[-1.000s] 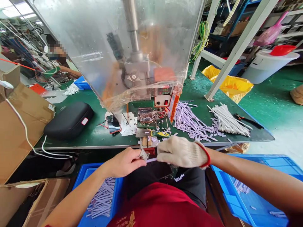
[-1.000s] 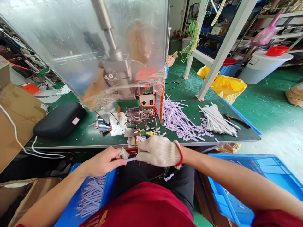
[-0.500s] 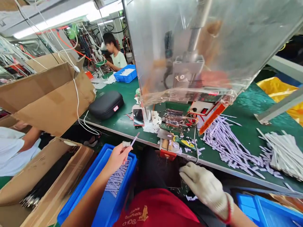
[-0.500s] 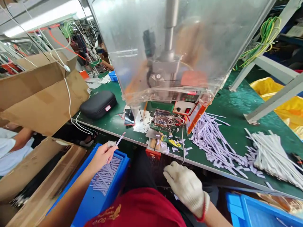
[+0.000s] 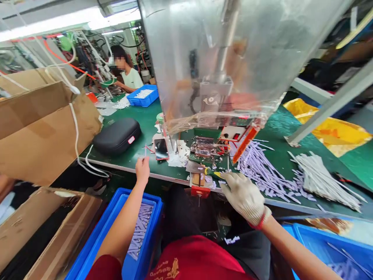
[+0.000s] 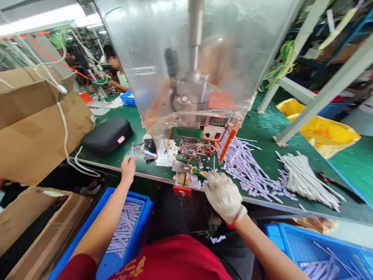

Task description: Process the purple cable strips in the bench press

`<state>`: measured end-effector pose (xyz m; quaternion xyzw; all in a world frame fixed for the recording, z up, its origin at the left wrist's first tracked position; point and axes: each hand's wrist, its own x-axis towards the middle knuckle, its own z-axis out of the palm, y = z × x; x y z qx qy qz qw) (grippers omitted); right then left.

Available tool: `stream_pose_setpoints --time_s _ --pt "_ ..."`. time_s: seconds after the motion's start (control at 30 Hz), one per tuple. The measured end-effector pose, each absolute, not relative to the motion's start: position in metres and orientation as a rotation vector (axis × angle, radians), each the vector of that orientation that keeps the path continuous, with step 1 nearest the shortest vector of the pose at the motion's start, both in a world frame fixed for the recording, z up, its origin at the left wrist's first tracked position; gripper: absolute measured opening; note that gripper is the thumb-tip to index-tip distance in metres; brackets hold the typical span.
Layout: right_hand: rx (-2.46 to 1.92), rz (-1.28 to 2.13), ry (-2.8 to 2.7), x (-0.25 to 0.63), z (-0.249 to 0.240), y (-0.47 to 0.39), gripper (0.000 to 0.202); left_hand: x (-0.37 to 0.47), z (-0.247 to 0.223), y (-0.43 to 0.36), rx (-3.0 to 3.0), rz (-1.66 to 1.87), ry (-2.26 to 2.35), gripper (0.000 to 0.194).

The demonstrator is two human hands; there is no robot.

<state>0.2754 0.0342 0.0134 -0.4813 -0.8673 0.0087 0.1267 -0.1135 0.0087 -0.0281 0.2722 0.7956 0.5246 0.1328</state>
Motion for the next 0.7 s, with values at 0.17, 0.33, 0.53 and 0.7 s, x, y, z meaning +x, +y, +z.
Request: stream_pose_setpoints --time_s 0.17,0.33,0.53,0.7 --pt "-1.561 -0.019 -2.706 0.246 0.009 0.063 0.03 -0.131 -0.031 0.05 0.964 1.32 2.588 0.014" --pt "-1.543 0.214 -2.538 0.264 0.009 0.045 0.027 -0.145 -0.046 0.054 0.984 1.23 2.744 0.016" --pt "-1.707 0.494 -2.079 0.303 0.006 0.027 0.039 -0.154 -0.06 0.053 0.959 1.204 2.816 0.02" --pt "-1.699 0.452 -1.877 0.287 -0.01 0.033 0.044 -0.154 -0.061 0.054 0.988 1.223 2.8 0.021"
